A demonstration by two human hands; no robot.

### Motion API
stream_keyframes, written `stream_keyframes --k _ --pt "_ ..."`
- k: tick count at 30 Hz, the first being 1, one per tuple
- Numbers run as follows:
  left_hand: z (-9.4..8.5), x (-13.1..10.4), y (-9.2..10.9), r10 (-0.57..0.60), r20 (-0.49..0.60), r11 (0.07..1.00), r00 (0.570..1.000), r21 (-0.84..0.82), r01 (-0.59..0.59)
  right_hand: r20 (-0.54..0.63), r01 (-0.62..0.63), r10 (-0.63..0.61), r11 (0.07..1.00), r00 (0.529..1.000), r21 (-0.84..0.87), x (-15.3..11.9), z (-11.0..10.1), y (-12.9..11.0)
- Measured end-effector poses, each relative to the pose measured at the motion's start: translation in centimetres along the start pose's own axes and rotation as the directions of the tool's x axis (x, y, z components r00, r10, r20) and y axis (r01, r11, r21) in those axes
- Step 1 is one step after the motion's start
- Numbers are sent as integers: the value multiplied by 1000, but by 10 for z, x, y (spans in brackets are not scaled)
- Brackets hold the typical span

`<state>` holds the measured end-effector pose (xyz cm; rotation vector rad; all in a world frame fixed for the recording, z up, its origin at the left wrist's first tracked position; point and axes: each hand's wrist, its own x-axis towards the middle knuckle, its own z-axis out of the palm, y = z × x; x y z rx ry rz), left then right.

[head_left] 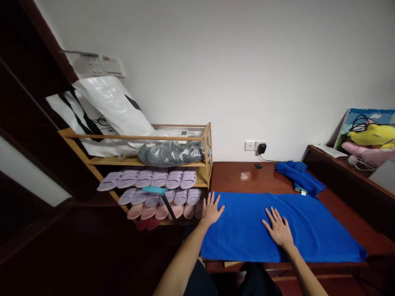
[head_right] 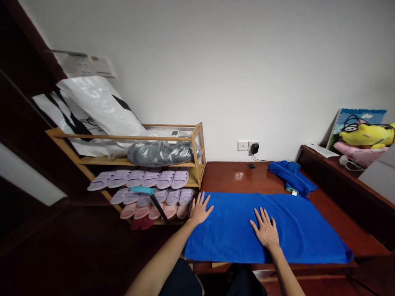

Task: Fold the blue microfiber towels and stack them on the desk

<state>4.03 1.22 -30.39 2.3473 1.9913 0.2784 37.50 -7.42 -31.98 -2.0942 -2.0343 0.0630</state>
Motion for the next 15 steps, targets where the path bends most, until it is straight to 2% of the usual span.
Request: stream_keyframes --k 2,4,6,8,10,12,15 --pt "1 1 0 -16 -1 1000 1000 4 16 -27 -44 46 995 999 86 -4 -12 -17" --pt "1 1 0 -30 12 1000 999 2 30 -65 -23 35 983 997 184 -12 -27 -48" --pt "1 0 0 -33 16 999 999 4 32 -61 208 -199 954 978 214 -25 -38 -88" --pt "0 -1 2 -23 0 1000 1000 11 23 -17 419 -427 879 904 225 -41 -38 -125" --pt "-2 -2 3 1 -17 1000 1000 17 -1 23 524 -543 821 840 227 -57 -30 -150" --pt "-3 -2 3 21 -9 1000 1000 16 -21 42 552 -572 806 819 214 -66 -20 -160" --pt "-3 1 0 22 43 1000 999 4 -22 35 572 -589 796 808 197 -71 -12 -157"
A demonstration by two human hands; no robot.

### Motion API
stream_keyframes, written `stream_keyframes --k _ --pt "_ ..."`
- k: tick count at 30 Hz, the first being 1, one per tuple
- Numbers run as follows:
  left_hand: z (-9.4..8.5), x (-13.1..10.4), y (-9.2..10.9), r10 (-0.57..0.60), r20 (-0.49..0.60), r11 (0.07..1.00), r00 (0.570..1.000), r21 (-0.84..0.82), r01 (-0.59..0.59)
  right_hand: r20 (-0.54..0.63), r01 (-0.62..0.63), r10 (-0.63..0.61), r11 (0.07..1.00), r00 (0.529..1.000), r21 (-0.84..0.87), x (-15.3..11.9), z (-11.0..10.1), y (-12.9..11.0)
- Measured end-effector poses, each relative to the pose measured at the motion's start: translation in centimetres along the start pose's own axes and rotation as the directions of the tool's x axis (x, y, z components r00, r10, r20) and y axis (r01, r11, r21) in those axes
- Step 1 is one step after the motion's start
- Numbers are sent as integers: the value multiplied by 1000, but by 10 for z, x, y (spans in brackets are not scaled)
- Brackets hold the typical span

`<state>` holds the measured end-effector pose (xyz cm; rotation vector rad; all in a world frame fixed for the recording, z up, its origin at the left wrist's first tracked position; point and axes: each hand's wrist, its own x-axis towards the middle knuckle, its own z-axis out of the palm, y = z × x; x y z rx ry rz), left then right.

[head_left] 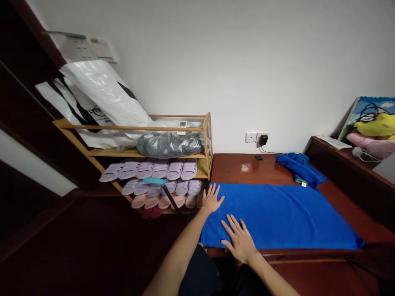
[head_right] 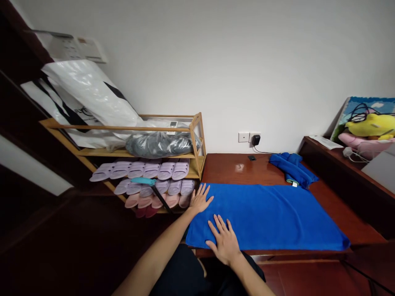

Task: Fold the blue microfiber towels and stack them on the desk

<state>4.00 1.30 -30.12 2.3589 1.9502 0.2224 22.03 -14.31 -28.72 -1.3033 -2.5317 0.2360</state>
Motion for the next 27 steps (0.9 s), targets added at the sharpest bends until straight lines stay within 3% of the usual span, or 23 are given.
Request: stream_keyframes --k 7,12,18,21,22,24,27 --pt "4 4 -4 -60 -4 998 998 -14 60 -9 -33 33 999 999 -6 -4 -4 6" --pt "1 1 -2 -40 -18 999 999 0 40 16 -9 9 1000 1000 13 -3 -10 1" --pt "-1 3 -6 18 -14 1000 1000 16 -18 68 203 -206 978 976 50 -8 -15 -19" --pt "-7 3 -3 38 -18 999 999 21 -38 81 274 -279 959 957 72 -10 -20 -11" --pt "-9 1 1 50 -34 998 998 24 -50 69 243 -247 968 967 68 -10 -22 -2" --pt "-13 -7 11 89 -82 996 993 26 -87 0 42 -42 999 999 29 -9 -24 22" --pt "-12 -25 24 149 -112 989 982 -3 -150 -111 -309 304 951 946 -26 -7 -21 64"
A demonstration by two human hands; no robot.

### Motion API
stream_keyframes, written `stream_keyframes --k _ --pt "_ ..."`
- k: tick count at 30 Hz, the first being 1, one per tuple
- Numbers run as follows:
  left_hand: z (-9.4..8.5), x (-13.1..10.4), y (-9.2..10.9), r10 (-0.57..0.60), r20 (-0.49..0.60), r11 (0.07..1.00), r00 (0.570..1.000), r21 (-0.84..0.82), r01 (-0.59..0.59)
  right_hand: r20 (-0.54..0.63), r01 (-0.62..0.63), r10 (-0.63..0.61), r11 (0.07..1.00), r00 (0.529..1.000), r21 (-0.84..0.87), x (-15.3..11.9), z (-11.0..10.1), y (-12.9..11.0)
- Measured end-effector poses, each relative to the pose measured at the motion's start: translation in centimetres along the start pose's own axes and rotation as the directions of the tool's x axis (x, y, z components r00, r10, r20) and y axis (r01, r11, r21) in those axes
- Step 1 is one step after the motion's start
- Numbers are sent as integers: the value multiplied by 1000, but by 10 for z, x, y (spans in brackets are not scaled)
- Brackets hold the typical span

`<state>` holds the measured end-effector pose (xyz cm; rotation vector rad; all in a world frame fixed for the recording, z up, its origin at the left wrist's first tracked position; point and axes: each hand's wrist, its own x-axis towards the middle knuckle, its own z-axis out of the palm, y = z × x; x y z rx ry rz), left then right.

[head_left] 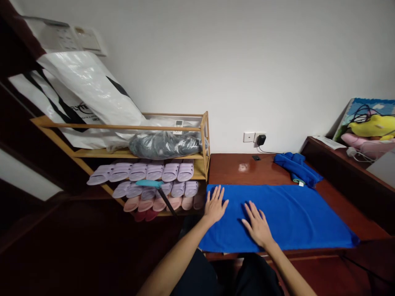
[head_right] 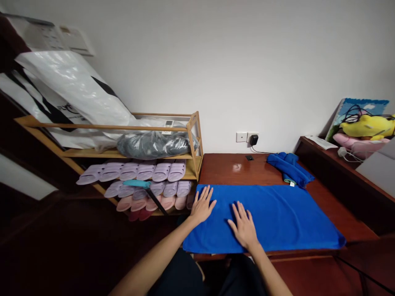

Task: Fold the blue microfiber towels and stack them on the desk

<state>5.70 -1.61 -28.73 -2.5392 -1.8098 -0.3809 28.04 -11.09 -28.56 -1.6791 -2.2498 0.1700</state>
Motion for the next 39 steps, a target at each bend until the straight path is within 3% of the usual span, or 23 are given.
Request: stream_keyframes --k 5,8,12,16,20,24,26,29,34,39 --pt "8 -25 3 56 65 998 996 -46 -53 0 -85 85 996 996 -7 21 4 56" --pt "8 -30 -4 51 52 998 997 -45 -49 -74 -285 284 958 956 -12 33 1 88" --pt "2 -33 -12 57 48 997 997 -49 -55 4 -365 365 931 931 8 43 2 130" --pt "-4 -38 -19 66 65 997 996 -47 -63 -103 -475 473 880 875 9 47 1 160" --pt "-7 -40 -24 65 74 998 995 -31 -63 -45 -497 495 865 868 -69 43 -3 181" --pt "-8 -40 -29 73 76 997 994 -8 -72 -129 -537 525 839 842 -88 27 -8 214" --pt "-8 -40 -32 74 69 997 995 9 -75 -111 -556 546 825 830 -98 14 -12 235" --pt "-7 -41 -36 72 56 997 996 26 -74 -66 -491 486 865 871 -107 -5 -23 261" --pt "-4 -41 -37 66 51 997 996 31 -68 -184 -472 442 864 878 -173 -47 -43 284" --pt "-5 -39 -39 65 60 997 996 33 -67 -93 -517 508 836 856 -183 -99 -40 308"
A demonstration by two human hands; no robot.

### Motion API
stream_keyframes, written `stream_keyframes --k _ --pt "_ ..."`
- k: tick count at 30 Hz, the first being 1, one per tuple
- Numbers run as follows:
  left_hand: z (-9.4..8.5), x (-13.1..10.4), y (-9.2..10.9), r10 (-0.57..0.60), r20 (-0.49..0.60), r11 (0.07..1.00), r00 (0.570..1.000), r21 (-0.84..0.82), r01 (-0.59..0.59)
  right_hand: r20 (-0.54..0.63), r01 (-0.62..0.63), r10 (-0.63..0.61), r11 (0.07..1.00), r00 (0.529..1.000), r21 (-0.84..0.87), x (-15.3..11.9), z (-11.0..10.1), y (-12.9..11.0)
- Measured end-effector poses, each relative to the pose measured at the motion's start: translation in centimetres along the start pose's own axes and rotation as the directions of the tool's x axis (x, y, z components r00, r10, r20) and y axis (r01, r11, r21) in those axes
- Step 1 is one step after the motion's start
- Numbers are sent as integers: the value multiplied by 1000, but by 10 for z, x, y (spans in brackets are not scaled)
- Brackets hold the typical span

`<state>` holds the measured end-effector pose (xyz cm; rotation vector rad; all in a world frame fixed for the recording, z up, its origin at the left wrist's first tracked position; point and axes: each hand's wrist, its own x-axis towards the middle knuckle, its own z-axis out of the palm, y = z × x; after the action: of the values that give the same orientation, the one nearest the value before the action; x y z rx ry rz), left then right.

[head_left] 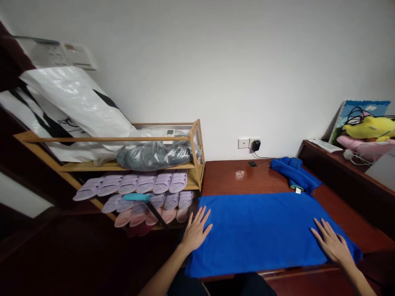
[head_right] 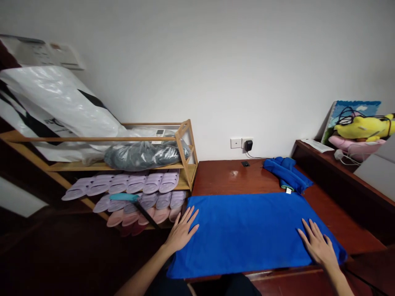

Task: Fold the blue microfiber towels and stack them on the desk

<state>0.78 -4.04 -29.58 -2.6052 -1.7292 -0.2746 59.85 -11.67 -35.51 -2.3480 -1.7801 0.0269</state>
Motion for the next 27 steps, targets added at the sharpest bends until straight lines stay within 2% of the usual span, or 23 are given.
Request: stream_keyframes --k 3,6,8,11,14,17,19,22,25,27 --pt "-5 1 5 -10 -17 1000 1000 25 10 -30 -66 67 997 997 32 -6 5 20" --pt "-12 -2 22 -48 -61 997 997 52 51 -77 -117 117 993 990 -2 -7 7 31" --pt "-14 -7 39 -50 -89 998 995 42 54 -58 -108 105 993 993 -47 -9 9 35" --pt "-12 -18 59 2 -59 1000 998 8 -2 -16 -31 30 993 999 -114 -13 14 46" --pt "-8 -25 64 14 -8 1000 1000 -9 -14 24 15 -12 992 1000 -129 -15 19 67" --pt "-6 -26 61 5 1 1000 1000 -15 -5 40 -33 37 994 998 -100 -12 18 80" --pt "-5 -25 59 10 -5 1000 1000 -18 -10 15 -76 78 994 997 -83 -4 11 71" --pt "-3 -24 59 10 -15 1000 1000 -19 -11 -75 -128 128 992 989 -4 21 -6 24" --pt "0 -23 60 7 -23 1000 1000 -19 -8 -19 -26 27 998 999 51 53 -17 -36" --pt "0 -23 61 6 -33 1000 999 -16 -7 28 -14 12 997 1000 71 73 -16 -62"
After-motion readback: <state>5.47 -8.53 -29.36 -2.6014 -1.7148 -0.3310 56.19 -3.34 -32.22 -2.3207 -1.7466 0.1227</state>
